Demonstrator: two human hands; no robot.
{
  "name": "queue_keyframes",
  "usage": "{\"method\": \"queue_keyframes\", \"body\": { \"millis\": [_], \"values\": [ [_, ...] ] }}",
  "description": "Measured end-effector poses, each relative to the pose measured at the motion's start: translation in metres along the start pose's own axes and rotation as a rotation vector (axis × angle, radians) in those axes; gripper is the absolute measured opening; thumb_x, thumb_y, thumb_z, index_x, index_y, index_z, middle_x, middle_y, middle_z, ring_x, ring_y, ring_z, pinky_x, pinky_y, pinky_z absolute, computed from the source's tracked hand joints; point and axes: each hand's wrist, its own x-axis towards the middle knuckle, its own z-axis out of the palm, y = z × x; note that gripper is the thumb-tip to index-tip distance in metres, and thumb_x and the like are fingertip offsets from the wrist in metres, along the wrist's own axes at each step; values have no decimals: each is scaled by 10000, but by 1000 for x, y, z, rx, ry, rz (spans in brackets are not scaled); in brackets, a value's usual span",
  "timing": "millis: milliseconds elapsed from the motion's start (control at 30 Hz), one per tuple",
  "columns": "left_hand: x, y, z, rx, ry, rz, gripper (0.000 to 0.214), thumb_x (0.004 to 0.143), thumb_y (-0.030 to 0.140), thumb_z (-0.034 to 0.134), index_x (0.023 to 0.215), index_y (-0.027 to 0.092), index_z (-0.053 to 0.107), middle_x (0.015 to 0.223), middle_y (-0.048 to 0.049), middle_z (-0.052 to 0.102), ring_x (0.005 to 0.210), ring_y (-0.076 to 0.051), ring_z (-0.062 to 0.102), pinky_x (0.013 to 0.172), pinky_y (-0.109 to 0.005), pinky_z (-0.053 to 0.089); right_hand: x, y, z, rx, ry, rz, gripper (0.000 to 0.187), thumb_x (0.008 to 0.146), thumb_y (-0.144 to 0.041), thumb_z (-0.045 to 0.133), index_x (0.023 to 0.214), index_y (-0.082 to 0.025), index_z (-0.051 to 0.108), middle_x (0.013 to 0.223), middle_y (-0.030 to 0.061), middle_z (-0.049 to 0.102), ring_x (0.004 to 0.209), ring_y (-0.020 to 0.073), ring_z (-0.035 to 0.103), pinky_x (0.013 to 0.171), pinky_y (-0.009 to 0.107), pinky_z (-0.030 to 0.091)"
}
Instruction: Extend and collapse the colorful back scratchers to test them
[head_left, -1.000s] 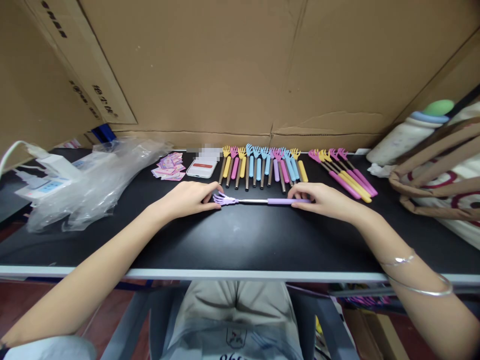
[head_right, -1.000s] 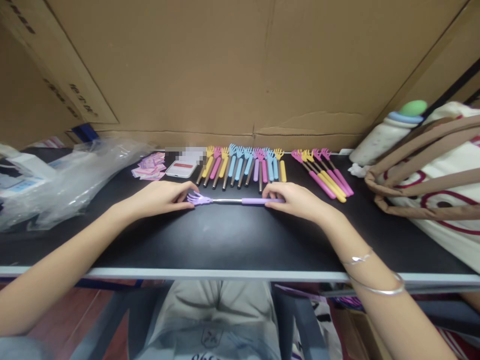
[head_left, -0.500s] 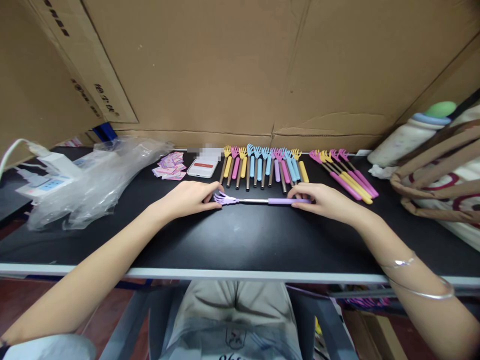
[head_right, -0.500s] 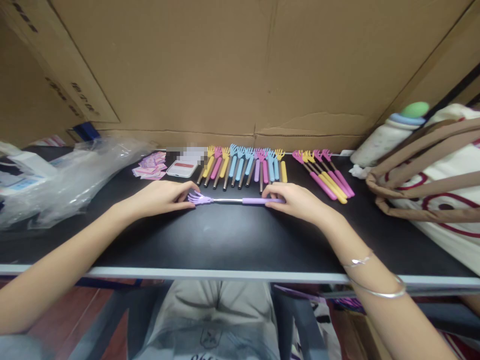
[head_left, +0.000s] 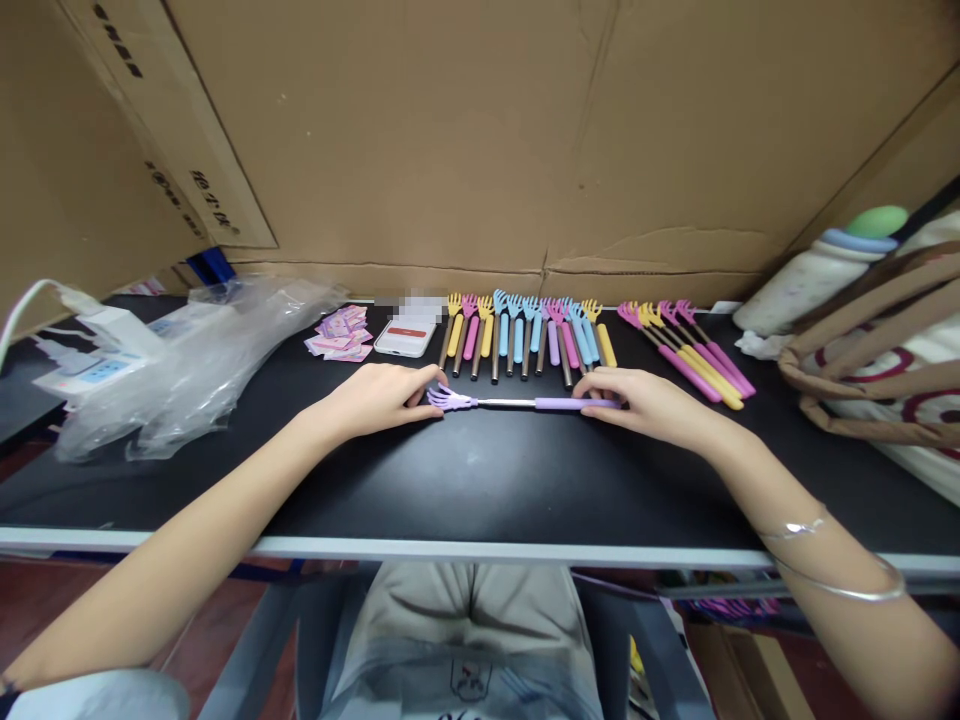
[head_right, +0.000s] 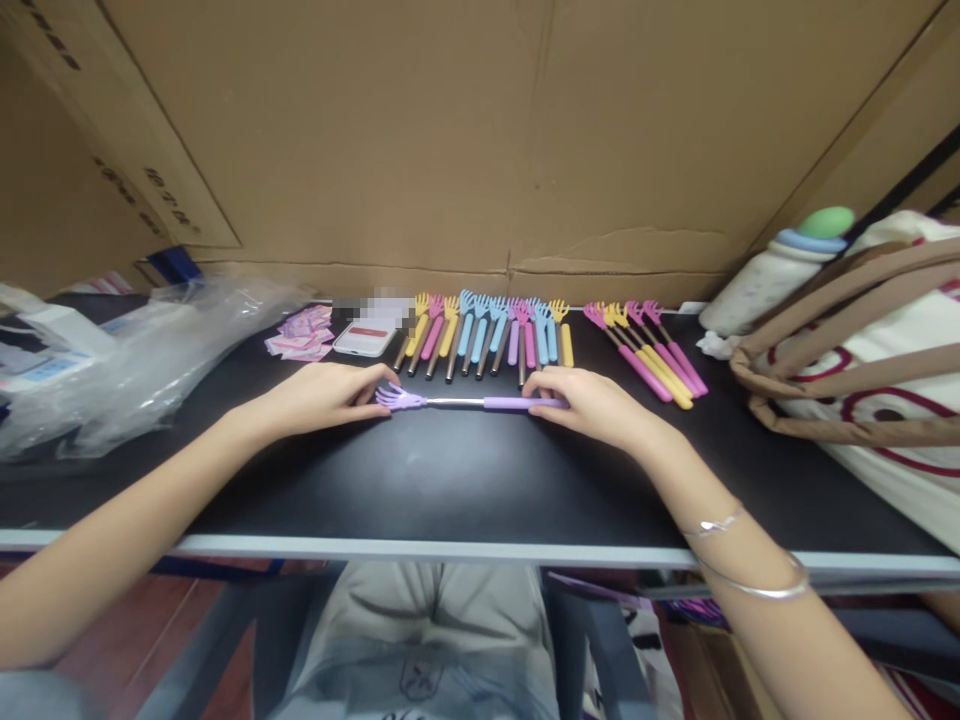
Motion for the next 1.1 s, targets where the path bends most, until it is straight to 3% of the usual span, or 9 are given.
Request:
{"method": "queue_keyframes", "body": {
  "millis": [200, 400, 533, 700, 833, 933, 1100],
  "values": [
    [1, -4, 3, -2, 1, 6, 362, 912, 490, 455, 1166, 238, 509, 809, 9, 650, 700, -157, 606, 565, -218, 335, 5, -9, 9, -85, 74, -42, 189, 904, -366, 475, 970, -234, 593, 966, 53, 617, 861, 176, 566, 746, 286, 423],
    [3, -4, 7, -4, 9, 15, 377, 905, 498, 479, 1180, 242, 507, 814, 10, 647, 707, -155, 604, 579, -213, 336, 18, -39, 23, -122, 150, -106, 163, 918, -326, 475, 961, -222, 593, 954, 40, 631, 875, 156, 585, 703, 250, 422],
    [3, -2, 7, -1, 3, 17, 357, 904, 467, 508, 1184, 245, 508, 788, 23, 637, 681, -142, 590, 568, -209, 317, 29, -53, 28, -169, 161, -176, 136, 912, -288, 494, 947, -216, 604, 944, 37, 645, 862, 152, 592, 694, 246, 405],
    [3, -3, 6, -24, -7, 31, 373, 887, 480, 543, 1185, 258, 513, 746, 41, 617, 669, -135, 580, 557, -209, 299, 32, -52, 25, -180, 136, -185, 120, 901, -279, 512, 935, -221, 612, 926, 19, 652, 820, 134, 592, 647, 229, 379],
    [3, -5, 5, -40, -9, 36, 373, 879, 496, 547, 1163, 254, 526, 747, 39, 621, 648, -132, 577, 545, -212, 294, 27, -47, 11, -167, 141, -165, 131, 894, -294, 512, 929, -226, 618, 921, 11, 660, 809, 126, 593, 645, 221, 374],
    [2, -4, 4, -41, -3, 30, 320, 898, 468, 521, 1131, 248, 532, 741, 39, 620, 628, -127, 573, 549, -211, 300, 25, -40, -11, -149, 187, -103, 174, 893, -345, 500, 952, -237, 624, 873, 4, 660, 764, 125, 588, 637, 223, 370],
    [2, -3, 4, -47, 8, 30, 281, 906, 440, 502, 1121, 260, 524, 741, 49, 617, 637, -121, 575, 562, -202, 312, 25, -7, -58, -253, 347, 152, 281, 878, -459, 472, 978, -244, 621, 819, 11, 671, 685, 144, 575, 584, 238, 329]
  ]
}}
